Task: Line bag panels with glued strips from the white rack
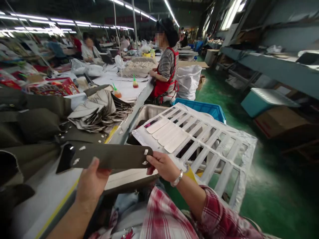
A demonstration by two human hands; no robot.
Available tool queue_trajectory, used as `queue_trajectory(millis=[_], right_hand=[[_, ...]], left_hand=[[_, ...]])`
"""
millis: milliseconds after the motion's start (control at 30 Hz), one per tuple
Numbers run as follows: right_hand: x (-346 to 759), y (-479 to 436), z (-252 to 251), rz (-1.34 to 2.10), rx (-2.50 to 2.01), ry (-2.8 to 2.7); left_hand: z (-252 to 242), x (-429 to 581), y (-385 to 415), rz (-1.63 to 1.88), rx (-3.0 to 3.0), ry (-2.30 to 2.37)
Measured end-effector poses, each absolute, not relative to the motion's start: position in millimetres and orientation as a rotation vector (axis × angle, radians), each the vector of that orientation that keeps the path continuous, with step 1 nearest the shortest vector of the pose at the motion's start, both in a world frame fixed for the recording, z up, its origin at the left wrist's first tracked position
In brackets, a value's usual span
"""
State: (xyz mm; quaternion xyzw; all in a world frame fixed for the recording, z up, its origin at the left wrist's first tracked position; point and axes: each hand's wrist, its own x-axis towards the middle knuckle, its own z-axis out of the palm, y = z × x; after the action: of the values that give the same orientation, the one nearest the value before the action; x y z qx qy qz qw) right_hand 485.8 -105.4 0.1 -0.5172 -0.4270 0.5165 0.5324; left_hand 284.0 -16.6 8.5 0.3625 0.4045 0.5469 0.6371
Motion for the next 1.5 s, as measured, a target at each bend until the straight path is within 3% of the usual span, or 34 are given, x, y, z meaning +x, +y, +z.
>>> queue_trajectory(millis=[200,367,567,1233,1500], right_hand=[[517,-142,-39,1.327,-1.594,-0.979],[522,-142,-55,1.138,-1.936,-1.131],[529,-125,-59,0.906,-2.064,-1.439],[530,-112,-66,0.912,-2.156,-1.513],[529,-107,-72,1.085,-2.208,-1.444]], left_hand=[[-34,227,-38,0.972,0.811,1.171],[-55,209,-47,0.391,1.296,1.459],[-50,205,-24,0.091,1.471,1.58],[-54,200,0,0.222,1.52,1.467],[-56,189,8,0.303,1.592,1.412]])
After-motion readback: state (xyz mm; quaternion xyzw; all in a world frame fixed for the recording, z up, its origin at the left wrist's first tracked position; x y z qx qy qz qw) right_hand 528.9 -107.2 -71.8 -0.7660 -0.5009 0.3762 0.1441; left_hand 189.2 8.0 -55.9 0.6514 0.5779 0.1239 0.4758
